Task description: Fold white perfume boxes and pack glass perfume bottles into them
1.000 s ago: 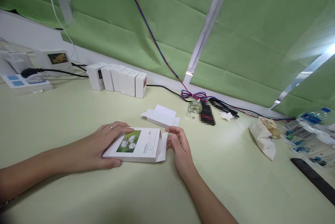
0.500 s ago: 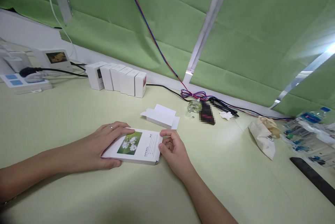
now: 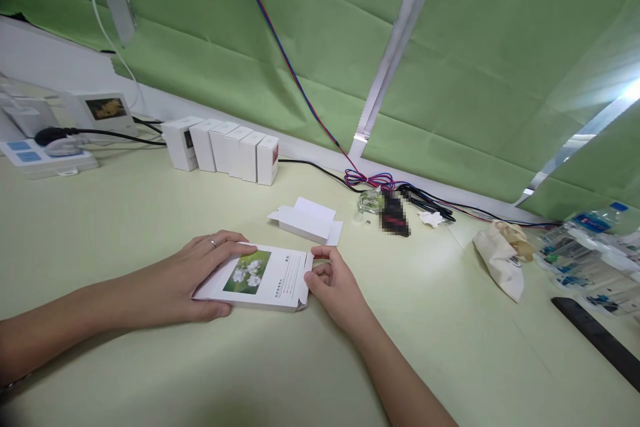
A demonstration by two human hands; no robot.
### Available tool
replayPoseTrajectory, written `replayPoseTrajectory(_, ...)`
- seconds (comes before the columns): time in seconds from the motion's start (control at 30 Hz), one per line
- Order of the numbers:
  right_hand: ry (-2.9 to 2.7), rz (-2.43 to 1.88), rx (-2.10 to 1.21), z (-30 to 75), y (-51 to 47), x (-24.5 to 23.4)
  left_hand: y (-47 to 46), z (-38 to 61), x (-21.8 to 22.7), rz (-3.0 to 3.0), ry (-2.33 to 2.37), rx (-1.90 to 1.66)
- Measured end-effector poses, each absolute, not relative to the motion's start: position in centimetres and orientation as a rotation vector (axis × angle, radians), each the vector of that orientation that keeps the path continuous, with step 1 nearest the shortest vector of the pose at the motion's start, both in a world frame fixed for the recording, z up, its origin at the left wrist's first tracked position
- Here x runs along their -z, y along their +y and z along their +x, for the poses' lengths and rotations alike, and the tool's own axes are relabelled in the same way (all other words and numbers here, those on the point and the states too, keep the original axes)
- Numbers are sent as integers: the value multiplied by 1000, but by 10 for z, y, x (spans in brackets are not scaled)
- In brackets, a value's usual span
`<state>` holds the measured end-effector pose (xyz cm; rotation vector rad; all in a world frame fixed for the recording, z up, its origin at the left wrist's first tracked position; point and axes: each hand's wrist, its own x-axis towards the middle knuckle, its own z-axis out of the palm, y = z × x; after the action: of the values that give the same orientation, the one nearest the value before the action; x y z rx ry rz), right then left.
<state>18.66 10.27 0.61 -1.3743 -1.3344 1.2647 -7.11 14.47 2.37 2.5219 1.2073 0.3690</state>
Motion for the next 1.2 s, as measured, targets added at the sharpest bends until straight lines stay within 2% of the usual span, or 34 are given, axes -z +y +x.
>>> replayPoseTrajectory(0.73, -1275, -1352, -1317, 187, 104, -6, 148, -74, -26, 2497, 1160, -261)
replayPoseTrajectory(0.9, -1292, -1363, -1364, 187, 104, -9, 145, -72, -23, 2520, 1215, -381)
replayPoseTrajectory(1.2, -1308, -1323, -1387, 187, 103, -11, 143, -71, -26, 2499, 1231, -361)
